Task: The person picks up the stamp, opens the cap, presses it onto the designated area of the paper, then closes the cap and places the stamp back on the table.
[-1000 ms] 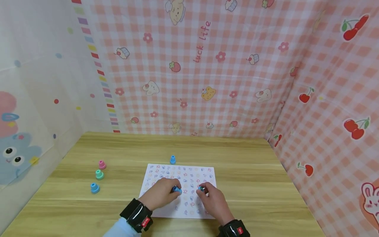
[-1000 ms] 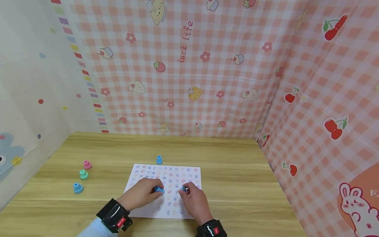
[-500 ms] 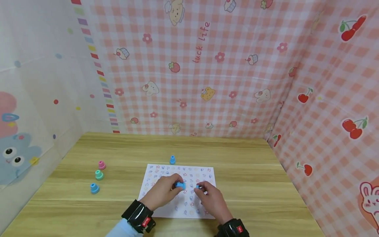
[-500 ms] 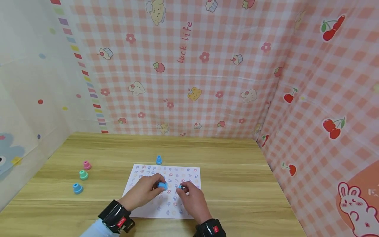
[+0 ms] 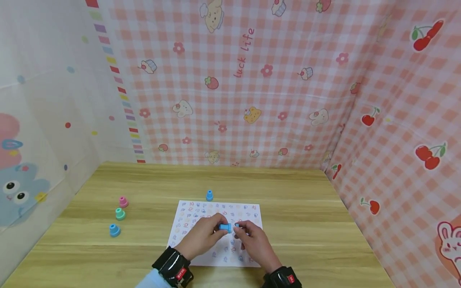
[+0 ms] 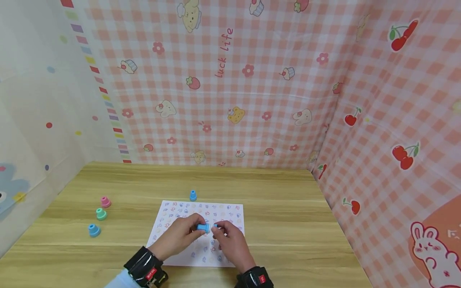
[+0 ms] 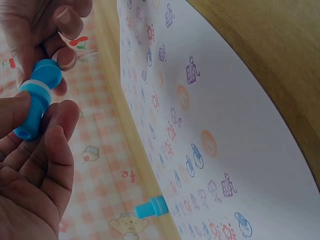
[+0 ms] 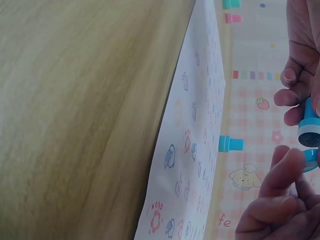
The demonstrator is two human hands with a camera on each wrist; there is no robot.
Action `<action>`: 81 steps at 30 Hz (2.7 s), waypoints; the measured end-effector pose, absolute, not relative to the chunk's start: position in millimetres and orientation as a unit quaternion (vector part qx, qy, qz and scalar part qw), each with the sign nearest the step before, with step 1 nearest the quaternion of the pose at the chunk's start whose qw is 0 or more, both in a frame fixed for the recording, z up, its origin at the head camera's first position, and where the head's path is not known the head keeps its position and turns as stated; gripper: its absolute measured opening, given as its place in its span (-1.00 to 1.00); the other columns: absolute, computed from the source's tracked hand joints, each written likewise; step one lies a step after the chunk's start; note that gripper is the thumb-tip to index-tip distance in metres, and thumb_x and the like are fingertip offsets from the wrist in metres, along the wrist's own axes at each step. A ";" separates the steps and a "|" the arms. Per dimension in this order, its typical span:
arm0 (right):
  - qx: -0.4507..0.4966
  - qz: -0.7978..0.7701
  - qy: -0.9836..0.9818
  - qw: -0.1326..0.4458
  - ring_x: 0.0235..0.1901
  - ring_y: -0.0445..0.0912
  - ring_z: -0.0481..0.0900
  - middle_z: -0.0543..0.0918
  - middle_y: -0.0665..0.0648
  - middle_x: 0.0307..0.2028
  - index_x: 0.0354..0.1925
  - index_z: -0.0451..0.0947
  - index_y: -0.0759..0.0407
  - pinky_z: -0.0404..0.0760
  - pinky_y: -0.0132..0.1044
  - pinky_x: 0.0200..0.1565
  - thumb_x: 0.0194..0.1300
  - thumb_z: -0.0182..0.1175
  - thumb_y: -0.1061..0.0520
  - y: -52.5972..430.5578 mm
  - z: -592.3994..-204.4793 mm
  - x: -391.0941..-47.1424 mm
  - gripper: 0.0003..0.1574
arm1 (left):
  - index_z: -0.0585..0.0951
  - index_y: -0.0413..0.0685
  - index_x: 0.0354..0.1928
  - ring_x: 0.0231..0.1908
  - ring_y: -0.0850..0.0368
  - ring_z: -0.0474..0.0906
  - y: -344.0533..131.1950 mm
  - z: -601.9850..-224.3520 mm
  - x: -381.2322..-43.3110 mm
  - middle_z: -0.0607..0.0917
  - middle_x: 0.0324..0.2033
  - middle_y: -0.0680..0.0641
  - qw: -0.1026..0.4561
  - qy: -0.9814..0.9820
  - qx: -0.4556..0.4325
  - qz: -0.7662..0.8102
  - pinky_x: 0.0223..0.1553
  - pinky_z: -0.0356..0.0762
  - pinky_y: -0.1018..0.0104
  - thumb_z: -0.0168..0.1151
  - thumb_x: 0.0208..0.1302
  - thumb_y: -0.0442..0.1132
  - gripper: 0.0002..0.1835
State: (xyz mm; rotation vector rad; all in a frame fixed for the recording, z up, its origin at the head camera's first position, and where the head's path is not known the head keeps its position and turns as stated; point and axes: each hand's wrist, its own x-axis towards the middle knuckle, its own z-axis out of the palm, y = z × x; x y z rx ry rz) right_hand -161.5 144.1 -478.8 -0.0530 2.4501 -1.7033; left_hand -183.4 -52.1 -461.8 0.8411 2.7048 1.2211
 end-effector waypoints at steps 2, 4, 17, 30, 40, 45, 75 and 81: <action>-0.020 -0.583 0.807 0.088 -0.51 -0.10 0.48 0.66 0.14 -0.27 0.08 0.52 0.24 0.41 -0.28 -0.44 0.47 0.13 -0.07 144.5 -478.6 -162.1 -0.56 | 0.55 -0.05 -0.12 -0.44 0.27 0.41 -51.6 -462.7 -183.3 0.58 -0.40 0.15 0.029 0.876 0.273 0.397 -0.39 0.41 0.38 0.23 0.40 -0.20 -0.88; -0.023 -0.592 0.800 0.096 -0.50 -0.10 0.48 0.66 0.12 -0.26 0.09 0.52 0.22 0.41 -0.27 -0.40 0.47 0.12 -0.08 145.1 -478.5 -162.4 -0.55 | 0.54 -0.01 -0.13 -0.44 0.27 0.41 -51.4 -463.9 -183.3 0.58 -0.39 0.15 0.032 0.875 0.273 0.398 -0.39 0.41 0.38 0.22 0.41 -0.19 -0.90; -0.067 -0.635 0.763 0.103 -0.47 -0.11 0.46 0.66 0.21 -0.19 0.11 0.50 0.28 0.43 -0.30 -0.39 0.50 0.10 -0.02 145.5 -477.6 -161.4 -0.57 | 0.51 0.02 -0.12 -0.42 0.29 0.45 -48.0 -463.8 -182.4 0.65 -0.37 0.03 0.038 0.863 0.290 0.411 -0.38 0.44 0.38 0.17 0.45 -0.16 -0.90; -0.049 -0.657 0.741 0.129 -0.50 -0.16 0.43 0.58 0.05 -0.37 -0.06 0.52 0.34 0.39 -0.37 -0.45 0.51 0.07 -0.03 147.7 -469.9 -162.6 -0.58 | 0.50 0.00 -0.18 -0.52 0.35 0.36 -43.9 -461.5 -180.3 0.58 -0.46 0.13 0.020 0.859 0.313 0.405 -0.48 0.37 0.44 0.18 0.43 -0.17 -0.91; -0.053 -0.650 0.748 0.120 -0.49 -0.16 0.43 0.62 0.08 -0.32 0.12 0.52 0.38 0.38 -0.38 -0.43 0.52 0.07 -0.01 142.0 -466.5 -160.6 -0.51 | 0.51 0.06 -0.17 -0.46 0.31 0.42 -45.5 -458.8 -181.5 0.62 -0.39 0.13 0.023 0.862 0.294 0.412 -0.46 0.39 0.41 0.21 0.42 -0.18 -0.93; -0.062 -0.643 0.754 0.116 -0.49 -0.15 0.44 0.63 0.09 -0.31 0.15 0.54 0.33 0.39 -0.37 -0.43 0.53 0.04 -0.01 140.7 -467.1 -158.6 -0.52 | 0.53 0.09 -0.18 -0.48 0.33 0.42 -46.1 -458.6 -182.1 0.63 -0.39 0.19 0.018 0.862 0.292 0.414 -0.49 0.36 0.43 0.24 0.39 -0.22 -0.92; -0.090 -0.181 0.979 -0.005 -0.18 0.05 0.64 0.67 0.19 -0.21 0.00 0.64 0.26 0.60 -0.01 -0.14 0.27 0.33 -0.09 157.4 -472.8 -159.0 -0.49 | 0.59 -0.08 -0.16 -0.46 0.16 0.45 -132.2 -459.2 -197.8 0.63 -0.39 0.03 -0.017 0.950 0.106 0.292 -0.39 0.48 0.26 0.36 0.26 -0.27 -0.83; -0.096 -0.123 0.988 0.008 -0.33 0.01 0.57 0.62 0.15 -0.32 -0.11 0.67 0.22 0.56 -0.05 -0.28 0.22 0.36 -0.14 157.6 -470.2 -157.5 -0.51 | 0.59 -0.12 -0.22 -0.49 0.13 0.44 -160.1 -456.7 -192.1 0.59 -0.45 0.00 -0.011 0.974 0.086 0.211 -0.44 0.45 0.23 0.36 0.23 -0.28 -0.85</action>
